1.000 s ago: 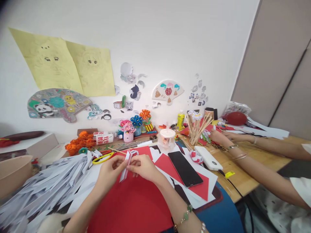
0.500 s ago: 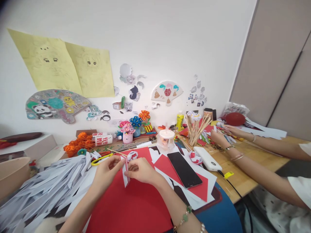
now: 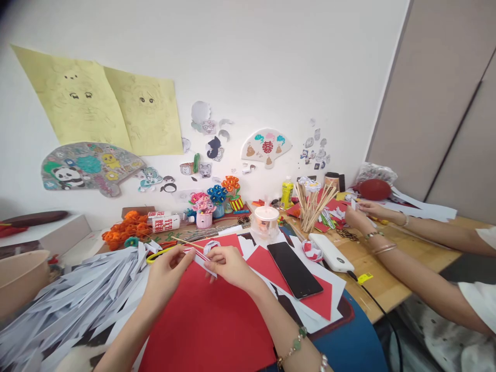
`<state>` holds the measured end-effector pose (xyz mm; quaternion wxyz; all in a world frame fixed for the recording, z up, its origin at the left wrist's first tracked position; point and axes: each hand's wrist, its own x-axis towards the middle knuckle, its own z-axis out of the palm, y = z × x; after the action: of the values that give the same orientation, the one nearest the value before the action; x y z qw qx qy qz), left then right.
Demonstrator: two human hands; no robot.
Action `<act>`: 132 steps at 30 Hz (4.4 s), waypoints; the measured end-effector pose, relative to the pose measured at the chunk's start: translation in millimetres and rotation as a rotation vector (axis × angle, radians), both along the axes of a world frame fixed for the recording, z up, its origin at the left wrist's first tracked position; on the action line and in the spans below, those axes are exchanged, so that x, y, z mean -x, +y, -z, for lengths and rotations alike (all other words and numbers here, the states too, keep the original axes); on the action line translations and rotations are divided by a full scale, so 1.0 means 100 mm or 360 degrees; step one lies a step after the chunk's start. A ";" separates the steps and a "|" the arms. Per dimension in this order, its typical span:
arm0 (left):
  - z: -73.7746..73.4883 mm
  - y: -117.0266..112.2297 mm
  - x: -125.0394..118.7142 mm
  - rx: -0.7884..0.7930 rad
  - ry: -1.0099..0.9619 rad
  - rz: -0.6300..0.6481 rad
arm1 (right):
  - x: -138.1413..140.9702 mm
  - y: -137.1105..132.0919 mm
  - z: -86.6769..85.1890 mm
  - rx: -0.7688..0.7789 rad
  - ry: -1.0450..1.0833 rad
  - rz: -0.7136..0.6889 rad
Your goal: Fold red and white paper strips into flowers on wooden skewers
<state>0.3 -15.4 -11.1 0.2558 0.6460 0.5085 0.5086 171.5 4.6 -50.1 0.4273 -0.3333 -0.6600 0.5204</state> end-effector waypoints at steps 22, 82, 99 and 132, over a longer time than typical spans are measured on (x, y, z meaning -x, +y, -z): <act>-0.05 0.16 0.45 0.0204 -0.0031 -0.0473 | -0.46 0.19 0.15 -0.0133 -0.0711 0.0957; -0.05 0.01 0.17 0.0480 0.0399 0.0203 | -0.06 -0.11 -0.08 -0.0001 0.0221 0.0373; -0.13 -0.05 0.60 0.0652 0.1488 -0.0474 | -0.29 0.00 -0.12 -0.0077 0.0581 0.1120; -0.17 -0.06 0.22 0.0157 0.0417 0.0256 | -0.08 -0.17 -0.16 0.0125 0.0168 0.0251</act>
<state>-21.9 -21.6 6.0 0.2586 0.7321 0.5084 0.3724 179.7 -12.7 -34.2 0.4877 -0.3727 -0.5872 0.5276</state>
